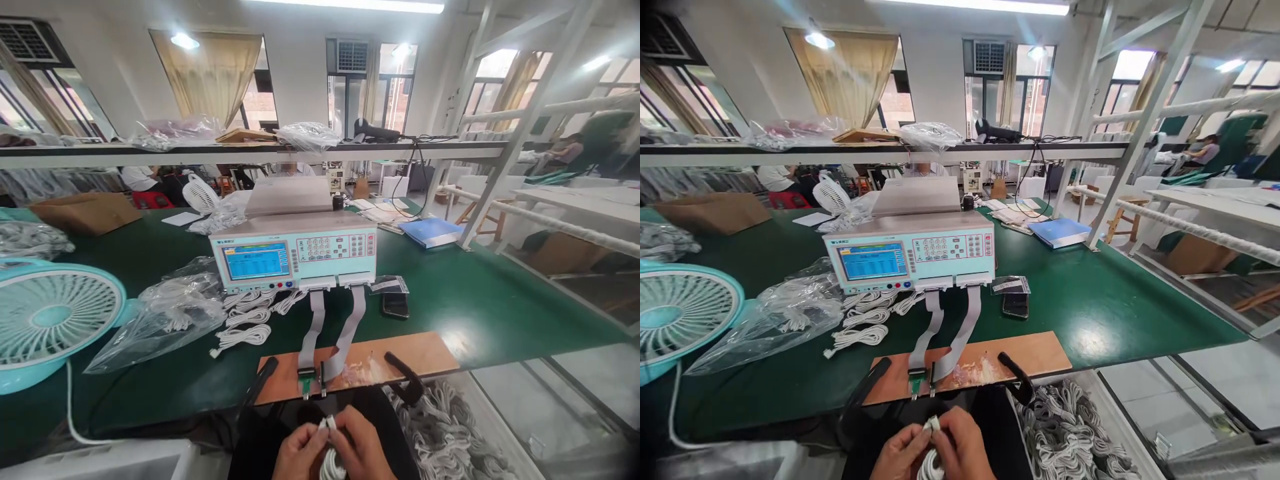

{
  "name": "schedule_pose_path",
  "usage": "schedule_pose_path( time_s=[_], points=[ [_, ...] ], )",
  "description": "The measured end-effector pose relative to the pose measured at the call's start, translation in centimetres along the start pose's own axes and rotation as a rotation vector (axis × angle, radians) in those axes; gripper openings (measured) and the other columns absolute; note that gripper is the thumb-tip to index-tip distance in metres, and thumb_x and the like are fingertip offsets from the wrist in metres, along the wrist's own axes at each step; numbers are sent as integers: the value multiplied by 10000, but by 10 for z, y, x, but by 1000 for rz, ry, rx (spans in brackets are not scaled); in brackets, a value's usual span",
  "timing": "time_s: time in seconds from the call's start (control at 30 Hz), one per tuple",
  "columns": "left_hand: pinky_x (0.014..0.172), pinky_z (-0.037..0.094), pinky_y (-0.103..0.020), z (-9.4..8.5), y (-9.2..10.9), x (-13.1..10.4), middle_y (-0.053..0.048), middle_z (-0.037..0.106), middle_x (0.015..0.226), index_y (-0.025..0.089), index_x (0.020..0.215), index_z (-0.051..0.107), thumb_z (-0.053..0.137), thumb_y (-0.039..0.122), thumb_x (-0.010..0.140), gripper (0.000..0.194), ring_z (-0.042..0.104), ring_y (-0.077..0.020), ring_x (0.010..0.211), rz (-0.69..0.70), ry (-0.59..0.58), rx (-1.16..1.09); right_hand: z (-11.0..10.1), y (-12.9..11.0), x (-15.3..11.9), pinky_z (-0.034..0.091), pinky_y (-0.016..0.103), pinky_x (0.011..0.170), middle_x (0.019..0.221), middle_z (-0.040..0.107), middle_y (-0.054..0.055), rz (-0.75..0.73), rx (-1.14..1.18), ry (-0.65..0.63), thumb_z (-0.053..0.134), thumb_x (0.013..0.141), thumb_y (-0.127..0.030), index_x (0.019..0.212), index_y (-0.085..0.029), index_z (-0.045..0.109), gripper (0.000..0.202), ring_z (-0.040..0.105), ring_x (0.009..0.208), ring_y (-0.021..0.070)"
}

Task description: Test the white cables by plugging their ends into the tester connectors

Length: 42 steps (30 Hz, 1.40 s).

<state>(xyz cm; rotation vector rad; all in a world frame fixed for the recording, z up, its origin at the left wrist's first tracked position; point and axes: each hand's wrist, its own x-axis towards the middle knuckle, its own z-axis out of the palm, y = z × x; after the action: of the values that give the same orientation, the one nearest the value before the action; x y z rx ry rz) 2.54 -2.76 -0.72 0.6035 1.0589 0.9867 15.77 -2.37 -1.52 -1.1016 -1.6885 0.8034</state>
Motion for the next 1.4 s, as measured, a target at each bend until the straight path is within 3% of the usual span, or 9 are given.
schedule_pose_path(
  time_s=[0.1,0.3,0.57,0.8,0.97,1.17,1.4],
  points=[
    [493,369,-198,5,0,1,33,529,487,130,570,598,741,456,531,358,465,-88,472,94,131,-16,4,-6,9,366,212,545,642,505,-9,288,256,-19,492,850,-370,712,-159,550,259,456,601,135],
    [528,391,-196,4,0,7,26,555,527,134,594,616,704,467,579,345,470,-101,514,205,213,40,17,-5,20,339,216,531,587,468,-25,405,406,58,582,779,-398,650,-142,553,288,418,566,128],
    [558,360,-196,-19,25,5,17,493,591,131,635,605,560,371,767,277,418,-110,584,296,-35,409,16,-7,23,341,230,541,610,477,-14,375,465,23,572,786,-424,689,-140,566,300,412,569,129],
    [545,313,-196,-22,46,3,21,454,583,137,575,558,504,324,802,299,387,-109,579,335,-119,608,10,-12,26,348,234,564,629,504,-7,366,456,-10,565,793,-435,723,-136,592,309,428,594,139],
    [550,331,-204,-27,46,6,4,507,602,124,626,626,522,330,782,278,432,-120,583,268,-167,457,13,-20,33,287,209,490,527,442,-37,536,578,-29,639,709,-459,625,-136,557,344,355,489,101],
    [521,319,-195,-23,36,12,32,462,532,129,522,580,597,323,724,281,395,-96,528,214,3,249,15,-23,37,222,205,453,476,409,-52,642,658,-1,673,652,-464,586,-143,533,356,281,443,79],
    [483,293,-180,-20,26,14,44,440,473,132,481,537,636,326,702,310,352,-76,484,260,132,163,10,-24,39,289,216,491,491,470,-32,614,601,-27,680,644,-452,604,-147,572,326,362,469,102]
  ],
)
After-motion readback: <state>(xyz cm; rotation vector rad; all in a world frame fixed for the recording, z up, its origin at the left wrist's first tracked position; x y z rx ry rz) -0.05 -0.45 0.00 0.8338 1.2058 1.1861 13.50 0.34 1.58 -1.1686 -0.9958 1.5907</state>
